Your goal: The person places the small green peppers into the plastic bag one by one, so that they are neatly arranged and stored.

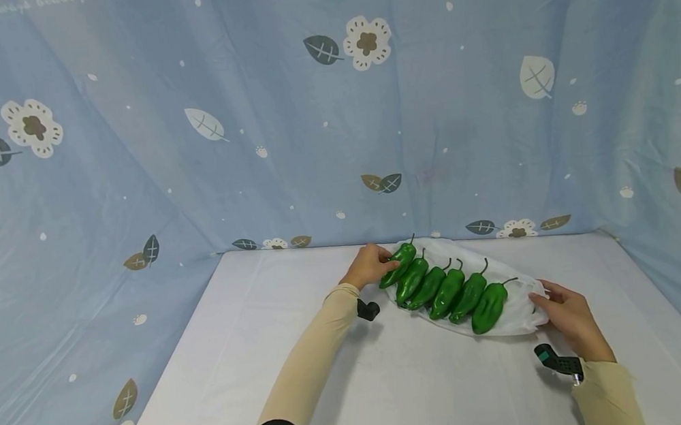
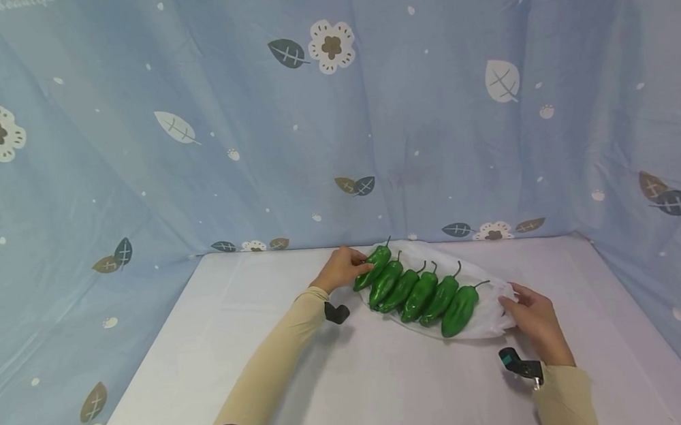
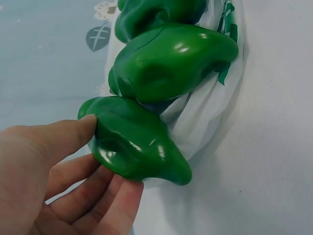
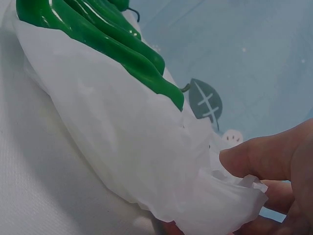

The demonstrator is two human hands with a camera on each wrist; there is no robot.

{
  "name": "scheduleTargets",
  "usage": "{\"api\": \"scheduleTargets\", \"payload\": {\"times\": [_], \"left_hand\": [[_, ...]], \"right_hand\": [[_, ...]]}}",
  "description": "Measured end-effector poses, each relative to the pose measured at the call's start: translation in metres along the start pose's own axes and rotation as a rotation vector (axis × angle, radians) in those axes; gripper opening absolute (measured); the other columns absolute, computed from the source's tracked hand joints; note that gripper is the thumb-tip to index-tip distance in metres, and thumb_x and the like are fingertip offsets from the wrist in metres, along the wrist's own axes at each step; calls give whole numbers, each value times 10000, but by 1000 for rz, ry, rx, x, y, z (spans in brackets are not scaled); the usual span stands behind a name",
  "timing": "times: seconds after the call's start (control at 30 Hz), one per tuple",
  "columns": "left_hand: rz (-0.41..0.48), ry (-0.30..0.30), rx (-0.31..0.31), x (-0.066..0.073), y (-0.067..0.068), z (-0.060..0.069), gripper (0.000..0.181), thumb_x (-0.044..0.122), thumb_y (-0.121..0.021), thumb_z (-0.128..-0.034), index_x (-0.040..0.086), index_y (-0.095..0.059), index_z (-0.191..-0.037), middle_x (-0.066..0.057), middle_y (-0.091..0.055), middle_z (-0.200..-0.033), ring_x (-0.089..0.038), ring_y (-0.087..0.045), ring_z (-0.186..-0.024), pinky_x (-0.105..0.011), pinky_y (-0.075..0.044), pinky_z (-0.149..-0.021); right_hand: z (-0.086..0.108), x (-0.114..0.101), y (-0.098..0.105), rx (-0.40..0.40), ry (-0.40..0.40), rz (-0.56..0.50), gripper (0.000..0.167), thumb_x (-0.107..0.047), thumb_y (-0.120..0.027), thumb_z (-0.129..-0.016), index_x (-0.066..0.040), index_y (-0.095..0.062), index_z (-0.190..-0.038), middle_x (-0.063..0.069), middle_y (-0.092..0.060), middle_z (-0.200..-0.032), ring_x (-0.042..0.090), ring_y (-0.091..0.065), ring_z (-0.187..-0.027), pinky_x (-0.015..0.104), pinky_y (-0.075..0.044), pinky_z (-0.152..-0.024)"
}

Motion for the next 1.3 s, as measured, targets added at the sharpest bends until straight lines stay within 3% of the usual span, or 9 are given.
{"api": "scheduleTargets", "payload": {"times": [0.23, 0.6, 0.9, 1.3], "left_hand": [[-22, -5, -5, 2, -3, -1, 328, 227, -674, -1023, 8, -732, -1260, -161, -757, -1195, -264, -723, -1077, -396, -592, -937], [-68, -3, -4, 5, -10, -3, 282, 224, -679, -1019, 21, -773, -1191, -130, -785, -1122, -202, -730, -964, -335, -596, -852], [-76, -5, 7, 7, -14, -1, 272, 194, -679, -1017, 4, -771, -1187, -136, -789, -1075, -160, -700, -838, -278, -567, -747], [-85, 15, -2, 6, -19, -2, 275, 226, -667, -1027, 11, -790, -1147, -113, -785, -936, -76, -522, -628, -204, -432, -598]], "right_hand": [[-1, 1, 0, -2, 8, 1, 715, -369, -464, -1084, 19, -212, -1628, 349, -277, -1619, 387, -459, -1312, 101, -461, -679], [0, 1, 0, 0, 22, 18, 713, -371, -464, -1084, 29, -224, -1623, 350, -312, -1599, 358, -496, -1256, 139, -500, -686], [-1, 1, 0, 7, 6, 24, 715, -369, -464, -1084, 24, -213, -1626, 366, -279, -1616, 425, -443, -1361, 106, -455, -699], [-1, 0, 0, 20, 16, 27, 706, -359, -471, -1081, 37, -236, -1616, 357, -308, -1582, 398, -460, -1285, 105, -454, -669]]}}
Point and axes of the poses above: each hand's wrist, its own z-axis away from the middle knuckle, its own y-axis out of the back of the hand, x = y × z, the point moved 6 cm from there along -z, towards the middle knuckle
